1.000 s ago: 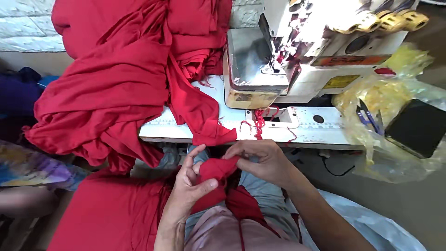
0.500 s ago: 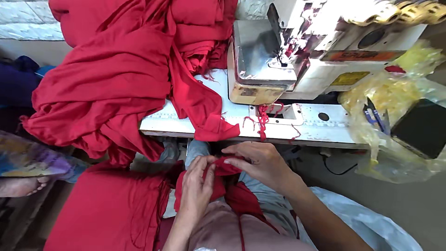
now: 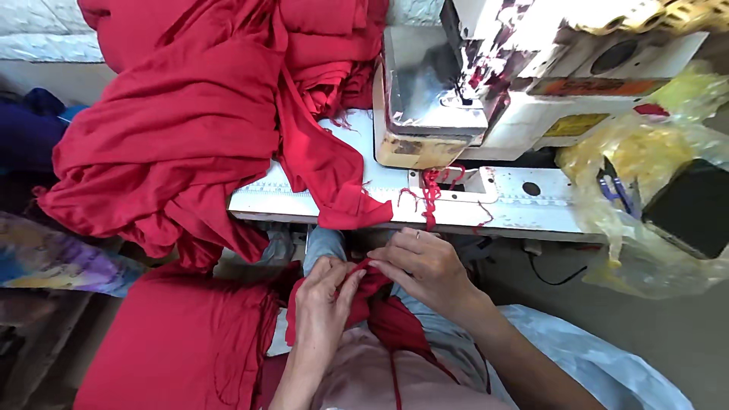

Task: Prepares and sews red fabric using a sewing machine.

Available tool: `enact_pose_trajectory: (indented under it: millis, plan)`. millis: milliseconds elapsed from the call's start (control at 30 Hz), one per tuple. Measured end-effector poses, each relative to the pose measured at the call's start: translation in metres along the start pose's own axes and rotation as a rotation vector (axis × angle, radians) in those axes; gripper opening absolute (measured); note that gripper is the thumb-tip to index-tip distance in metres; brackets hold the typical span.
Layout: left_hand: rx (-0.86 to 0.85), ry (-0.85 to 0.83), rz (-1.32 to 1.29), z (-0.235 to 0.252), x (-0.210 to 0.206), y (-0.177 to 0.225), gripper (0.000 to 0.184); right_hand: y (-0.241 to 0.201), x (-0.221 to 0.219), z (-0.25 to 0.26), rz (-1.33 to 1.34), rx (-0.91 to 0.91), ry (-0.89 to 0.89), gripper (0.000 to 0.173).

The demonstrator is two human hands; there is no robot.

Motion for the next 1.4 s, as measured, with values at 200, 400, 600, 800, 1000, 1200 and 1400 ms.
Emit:
enact_pose_trajectory:
  millis: [200, 400, 600, 800, 1000, 1200, 1400]
  plan:
    - [-0.224, 0.023, 0.177, 0.029, 0.027, 0.019, 0.018, 0.004, 0.002, 0.015, -0.047, -0.044, 0.106, 0.022]
    - [-0.431, -0.015, 0.467, 0.075, 0.034, 0.019, 0.021, 0.023, -0.007, 0.027, -0.093, -0.063, 0.052, 0.025]
    - [-0.456, -0.096, 0.454, 0.088, 0.031, 0.01, 0.02, 0.03, -0.01, 0.027, -0.074, -0.042, 0.027, 0.022]
    - [-0.368, -0.249, 0.324, 0.086, 0.034, 0.005, 0.023, 0.032, -0.011, 0.024, -0.013, -0.046, 0.017, 0.022]
    - [-0.334, -0.338, 0.304, 0.084, 0.037, 0.002, 0.028, 0.032, -0.012, 0.023, 0.024, -0.042, 0.002, 0.02]
    - [-0.364, -0.329, 0.308, 0.085, 0.035, 0.0, 0.026, 0.031, -0.011, 0.023, 0.019, -0.028, -0.037, 0.019]
    - [-0.382, -0.342, 0.278, 0.085, 0.035, -0.001, 0.026, 0.032, -0.011, 0.022, 0.036, -0.033, -0.024, 0.019]
Point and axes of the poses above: each hand's wrist, its own z-axis towards the middle knuckle, its own x-axis out of the back of the hand, y = z × x, the point moved 3 cm from there along z, towards the middle knuckle, and after that the axes turned 15 degrees about x, right-handed, at the moved point
